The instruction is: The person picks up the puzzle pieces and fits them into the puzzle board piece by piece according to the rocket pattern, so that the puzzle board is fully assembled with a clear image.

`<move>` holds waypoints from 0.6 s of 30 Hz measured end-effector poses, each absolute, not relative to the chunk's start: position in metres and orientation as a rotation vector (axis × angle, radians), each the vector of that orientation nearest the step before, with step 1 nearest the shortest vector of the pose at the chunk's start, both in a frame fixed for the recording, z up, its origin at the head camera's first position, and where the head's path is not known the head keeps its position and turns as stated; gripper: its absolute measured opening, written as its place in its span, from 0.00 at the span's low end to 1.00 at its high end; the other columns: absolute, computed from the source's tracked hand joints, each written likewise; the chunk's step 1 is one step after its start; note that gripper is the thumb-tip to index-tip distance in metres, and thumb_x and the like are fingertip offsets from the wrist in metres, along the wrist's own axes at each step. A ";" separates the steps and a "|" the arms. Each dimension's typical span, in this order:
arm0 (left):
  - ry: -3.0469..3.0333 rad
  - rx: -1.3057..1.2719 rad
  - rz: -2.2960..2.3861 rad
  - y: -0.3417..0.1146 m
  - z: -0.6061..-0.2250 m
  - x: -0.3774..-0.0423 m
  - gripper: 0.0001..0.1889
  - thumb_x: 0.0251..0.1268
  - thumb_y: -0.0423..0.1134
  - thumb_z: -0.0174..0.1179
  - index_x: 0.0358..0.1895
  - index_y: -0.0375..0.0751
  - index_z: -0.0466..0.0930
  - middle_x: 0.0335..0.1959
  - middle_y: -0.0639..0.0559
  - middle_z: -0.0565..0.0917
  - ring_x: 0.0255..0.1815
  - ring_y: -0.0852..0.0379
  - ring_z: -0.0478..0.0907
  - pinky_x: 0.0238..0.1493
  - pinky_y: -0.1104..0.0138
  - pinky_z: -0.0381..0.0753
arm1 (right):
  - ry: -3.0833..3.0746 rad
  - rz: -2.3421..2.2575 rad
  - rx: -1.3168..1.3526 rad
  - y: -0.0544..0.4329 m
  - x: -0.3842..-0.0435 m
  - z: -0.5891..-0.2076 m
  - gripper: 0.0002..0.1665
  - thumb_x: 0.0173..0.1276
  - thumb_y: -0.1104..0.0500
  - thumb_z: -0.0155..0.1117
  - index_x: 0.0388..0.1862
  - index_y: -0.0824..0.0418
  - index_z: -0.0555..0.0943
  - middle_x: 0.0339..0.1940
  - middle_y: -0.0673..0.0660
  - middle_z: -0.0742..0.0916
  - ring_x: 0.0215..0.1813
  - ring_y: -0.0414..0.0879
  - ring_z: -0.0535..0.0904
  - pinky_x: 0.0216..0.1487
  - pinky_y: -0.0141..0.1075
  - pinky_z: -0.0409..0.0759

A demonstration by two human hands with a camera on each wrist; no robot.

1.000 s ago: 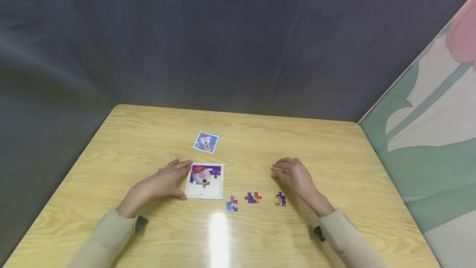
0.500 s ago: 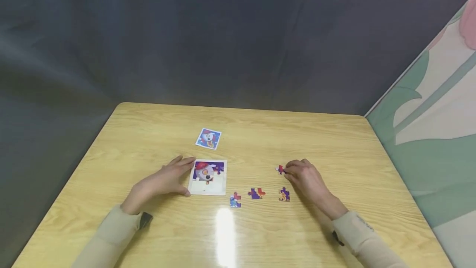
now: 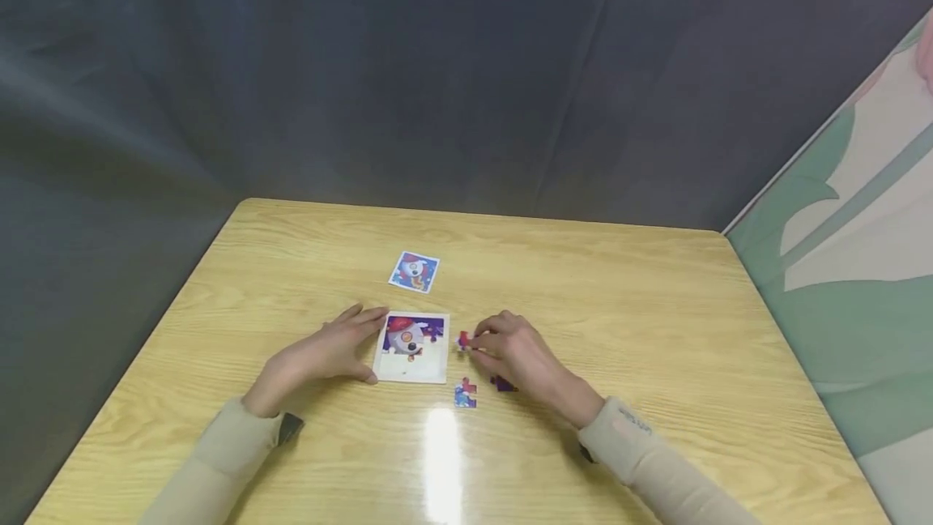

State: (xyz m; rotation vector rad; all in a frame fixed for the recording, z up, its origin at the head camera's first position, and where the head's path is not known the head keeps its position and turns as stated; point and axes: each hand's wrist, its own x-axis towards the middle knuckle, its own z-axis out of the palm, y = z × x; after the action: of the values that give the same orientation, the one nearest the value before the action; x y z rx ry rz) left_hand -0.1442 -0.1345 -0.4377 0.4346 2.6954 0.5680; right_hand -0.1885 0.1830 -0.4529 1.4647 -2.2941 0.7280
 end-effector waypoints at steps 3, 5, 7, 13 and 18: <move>2.688 0.443 0.600 -0.131 -0.438 -0.145 0.49 0.47 0.47 0.75 0.73 0.35 0.59 0.76 0.47 0.55 0.75 0.33 0.42 0.57 0.24 0.48 | -2.293 0.662 1.535 0.154 -0.187 -0.450 0.06 0.54 0.63 0.75 0.33 0.60 0.89 0.37 0.55 0.87 0.39 0.45 0.79 0.37 0.36 0.80; 2.682 0.446 0.591 -0.128 -0.439 -0.145 0.49 0.47 0.47 0.75 0.73 0.36 0.59 0.77 0.47 0.55 0.76 0.33 0.41 0.58 0.24 0.48 | -2.328 0.617 1.557 0.142 -0.186 -0.451 0.04 0.56 0.62 0.74 0.32 0.61 0.89 0.36 0.56 0.87 0.39 0.46 0.79 0.38 0.37 0.80; 2.684 0.457 0.576 -0.127 -0.439 -0.145 0.49 0.47 0.48 0.75 0.73 0.36 0.59 0.76 0.48 0.55 0.75 0.33 0.42 0.58 0.24 0.49 | -2.374 0.572 1.562 0.136 -0.185 -0.453 0.03 0.57 0.61 0.73 0.31 0.60 0.89 0.36 0.55 0.87 0.39 0.46 0.79 0.39 0.37 0.80; 2.691 0.491 0.563 -0.124 -0.438 -0.145 0.50 0.46 0.48 0.75 0.72 0.35 0.60 0.76 0.47 0.55 0.75 0.32 0.43 0.57 0.24 0.49 | -2.411 0.471 1.545 0.132 -0.184 -0.457 0.03 0.56 0.61 0.74 0.30 0.58 0.89 0.34 0.53 0.87 0.37 0.45 0.78 0.38 0.35 0.78; 2.694 0.481 0.564 -0.124 -0.435 -0.146 0.49 0.46 0.47 0.75 0.72 0.34 0.60 0.76 0.46 0.56 0.75 0.31 0.43 0.56 0.24 0.49 | -2.397 0.385 1.556 0.132 -0.184 -0.454 0.04 0.57 0.60 0.73 0.33 0.56 0.89 0.37 0.52 0.87 0.39 0.44 0.77 0.38 0.34 0.76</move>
State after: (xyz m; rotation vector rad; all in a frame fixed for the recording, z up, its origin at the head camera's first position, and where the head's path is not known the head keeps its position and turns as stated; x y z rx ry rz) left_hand -0.1458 -0.1240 -0.4346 0.4813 2.6943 0.5640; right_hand -0.1840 0.1316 -0.4545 1.5557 -2.3974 0.3855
